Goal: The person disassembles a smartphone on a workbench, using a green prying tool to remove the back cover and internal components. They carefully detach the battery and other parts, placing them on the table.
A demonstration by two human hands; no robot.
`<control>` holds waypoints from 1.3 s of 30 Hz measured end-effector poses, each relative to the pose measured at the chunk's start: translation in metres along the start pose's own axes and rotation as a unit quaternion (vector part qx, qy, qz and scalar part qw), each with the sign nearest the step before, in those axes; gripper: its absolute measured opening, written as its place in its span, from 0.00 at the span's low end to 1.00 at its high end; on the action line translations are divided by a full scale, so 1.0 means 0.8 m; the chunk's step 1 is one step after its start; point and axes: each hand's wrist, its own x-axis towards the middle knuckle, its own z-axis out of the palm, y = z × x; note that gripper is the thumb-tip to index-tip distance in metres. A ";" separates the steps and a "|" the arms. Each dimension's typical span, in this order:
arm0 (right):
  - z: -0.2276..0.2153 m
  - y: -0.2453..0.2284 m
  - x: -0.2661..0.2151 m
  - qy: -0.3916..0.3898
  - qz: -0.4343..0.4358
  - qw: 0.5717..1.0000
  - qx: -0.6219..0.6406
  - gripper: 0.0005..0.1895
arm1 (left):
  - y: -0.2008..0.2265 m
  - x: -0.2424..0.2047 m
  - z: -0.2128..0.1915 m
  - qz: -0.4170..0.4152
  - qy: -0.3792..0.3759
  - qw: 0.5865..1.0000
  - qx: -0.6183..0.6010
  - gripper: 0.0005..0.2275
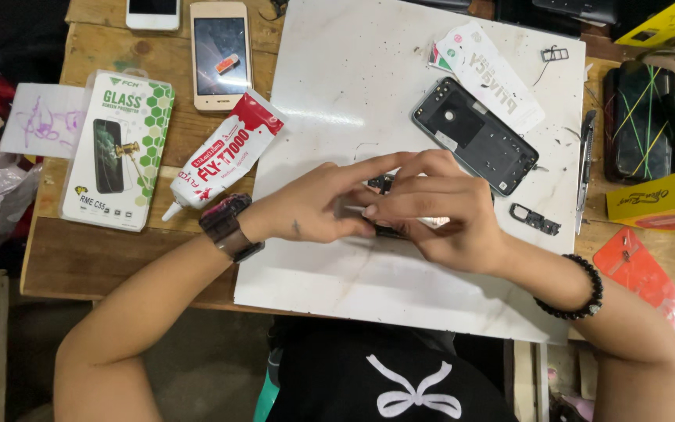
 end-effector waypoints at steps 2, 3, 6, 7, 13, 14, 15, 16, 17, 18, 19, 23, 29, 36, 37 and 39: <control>0.000 -0.008 0.006 -0.029 -0.022 0.999 0.015 0.20 | -0.003 0.003 0.000 -0.042 0.008 0.999 0.002 0.39; -0.001 -0.010 0.013 -0.045 -0.037 0.998 0.020 0.22 | -0.002 0.004 0.000 -0.052 0.028 0.998 0.024 0.38; -0.002 -0.023 0.017 -0.044 -0.046 0.997 0.044 0.21 | -0.001 0.003 0.017 -0.052 0.086 0.992 0.077 0.37; -0.001 -0.024 0.016 -0.045 -0.022 0.998 0.044 0.19 | -0.002 0.004 0.025 -0.026 0.107 0.989 0.096 0.35; 0.001 -0.015 0.012 0.000 0.001 1.000 0.005 0.18 | 0.021 0.005 0.010 0.123 0.064 0.987 0.086 0.43; -0.002 -0.014 0.011 -0.004 0.012 1.000 0.021 0.18 | 0.026 0.005 0.003 0.155 0.047 0.982 0.096 0.44; -0.005 -0.014 0.010 -0.008 0.024 0.999 0.037 0.18 | 0.030 0.006 0.001 0.052 0.039 0.995 0.072 0.43; -0.007 -0.013 0.010 -0.018 0.020 0.999 0.038 0.20 | 0.032 0.006 -0.001 -0.052 0.027 0.997 0.046 0.43; -0.009 -0.013 0.010 -0.028 0.019 0.999 0.042 0.21 | 0.033 0.004 -0.001 -0.157 0.013 0.987 0.018 0.42; -0.009 -0.013 0.010 -0.039 0.018 0.998 0.045 0.23 | 0.031 0.004 0.003 -0.132 0.029 0.991 -0.005 0.41; -0.008 -0.014 0.010 -0.042 0.024 0.997 0.053 0.23 | 0.028 0.007 0.007 -0.106 0.045 0.993 -0.028 0.41; -0.006 -0.014 0.013 -0.034 -0.017 0.998 0.046 0.23 | 0.017 0.012 0.026 -0.002 0.104 0.991 0.084 0.41; 0.003 -0.008 0.004 -0.003 0.005 1.000 0.002 0.18 | 0.012 0.003 0.002 -0.048 -0.004 0.997 0.057 0.40; 0.002 -0.017 0.009 -0.042 -0.023 0.998 0.048 0.23 | 0.019 0.000 0.013 -0.032 0.063 0.997 0.026 0.31; 0.004 -0.016 0.009 -0.038 -0.020 0.998 0.041 0.22 | 0.020 0.003 0.017 -0.010 0.079 0.995 0.052 0.31; 0.011 -0.015 0.008 -0.031 -0.014 0.999 0.027 0.21 | 0.024 0.005 0.015 0.009 0.078 0.990 0.119 0.33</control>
